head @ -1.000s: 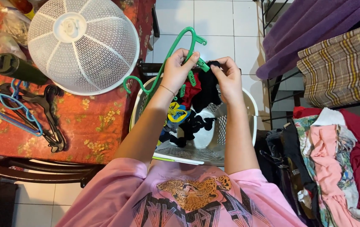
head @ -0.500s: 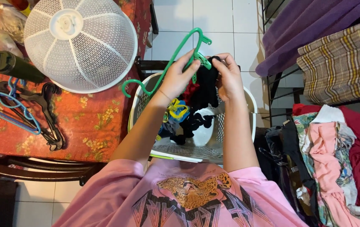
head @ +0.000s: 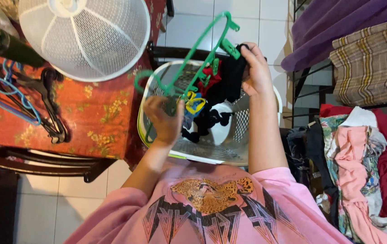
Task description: The person takes a purple checkered shirt from a laundry basket, places it on a black hanger, and hangs it on a clothes rack. Then, the person uses a green multi-clip hanger to hang several small items, including socks and underwear, from the laundry basket.
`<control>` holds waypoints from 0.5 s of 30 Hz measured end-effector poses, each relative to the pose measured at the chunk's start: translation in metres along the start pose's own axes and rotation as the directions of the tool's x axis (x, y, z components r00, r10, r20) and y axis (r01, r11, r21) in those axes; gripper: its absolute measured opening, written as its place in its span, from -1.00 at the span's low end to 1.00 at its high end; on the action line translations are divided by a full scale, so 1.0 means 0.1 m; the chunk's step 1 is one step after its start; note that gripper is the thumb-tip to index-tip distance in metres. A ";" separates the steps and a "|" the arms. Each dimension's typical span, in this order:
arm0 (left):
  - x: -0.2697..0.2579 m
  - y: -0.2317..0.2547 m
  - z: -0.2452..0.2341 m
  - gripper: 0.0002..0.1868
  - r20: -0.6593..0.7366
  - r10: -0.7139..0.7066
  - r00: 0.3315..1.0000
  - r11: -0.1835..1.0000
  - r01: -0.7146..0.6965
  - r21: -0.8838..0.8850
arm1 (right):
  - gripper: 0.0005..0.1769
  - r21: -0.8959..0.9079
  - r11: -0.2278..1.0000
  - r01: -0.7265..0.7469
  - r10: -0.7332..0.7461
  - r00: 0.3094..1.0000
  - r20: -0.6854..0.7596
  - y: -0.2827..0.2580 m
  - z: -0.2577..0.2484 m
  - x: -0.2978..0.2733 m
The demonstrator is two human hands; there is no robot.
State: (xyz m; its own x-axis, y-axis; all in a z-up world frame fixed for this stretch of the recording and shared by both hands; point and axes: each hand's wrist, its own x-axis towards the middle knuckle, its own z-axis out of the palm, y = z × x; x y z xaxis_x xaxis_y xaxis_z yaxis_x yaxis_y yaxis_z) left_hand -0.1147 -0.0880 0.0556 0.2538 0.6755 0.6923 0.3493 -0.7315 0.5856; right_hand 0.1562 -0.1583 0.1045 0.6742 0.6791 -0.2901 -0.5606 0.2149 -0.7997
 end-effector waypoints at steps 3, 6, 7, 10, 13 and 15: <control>-0.04 -0.26 -0.19 -0.36 0.459 -0.457 0.762 0.886 0.435 0.160 | -0.95 0.037 0.999 0.005 -0.004 0.999 -0.041 0.10 -0.09 0.05; -0.19 -0.74 -0.17 -0.67 0.478 -0.199 0.856 0.975 0.123 0.185 | -0.95 0.016 0.998 0.059 -0.058 0.997 -0.057 0.29 -0.30 0.17; -0.11 -0.69 -0.15 -0.67 0.476 -0.206 0.855 0.973 0.128 0.190 | -0.95 0.014 0.999 0.052 -0.051 0.997 -0.055 0.36 -0.42 0.22; 0.21 -0.61 -0.08 -0.82 0.314 0.030 0.949 0.969 -0.104 0.223 | -0.94 -0.079 0.984 0.157 -0.162 0.985 -0.057 0.54 -0.70 0.34; 0.47 -0.61 -0.01 -0.78 0.293 0.133 0.947 0.972 -0.182 0.150 | -0.91 -0.178 0.962 0.205 -0.229 0.966 -0.123 0.63 -0.82 0.26; 0.55 -0.68 0.07 -0.75 0.309 0.173 0.935 0.956 -0.235 0.177 | -0.67 -0.575 0.741 0.347 -0.441 0.897 -0.027 0.68 -0.83 0.15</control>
State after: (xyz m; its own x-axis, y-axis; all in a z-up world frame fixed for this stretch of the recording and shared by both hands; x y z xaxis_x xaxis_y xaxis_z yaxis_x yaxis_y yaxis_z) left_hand -0.1182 -0.0009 0.0510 0.5761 0.5342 0.6187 0.4340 -0.8413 0.3222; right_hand 0.1680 -0.1917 0.0028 0.8652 0.4953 0.0781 0.0950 -0.0089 -0.9954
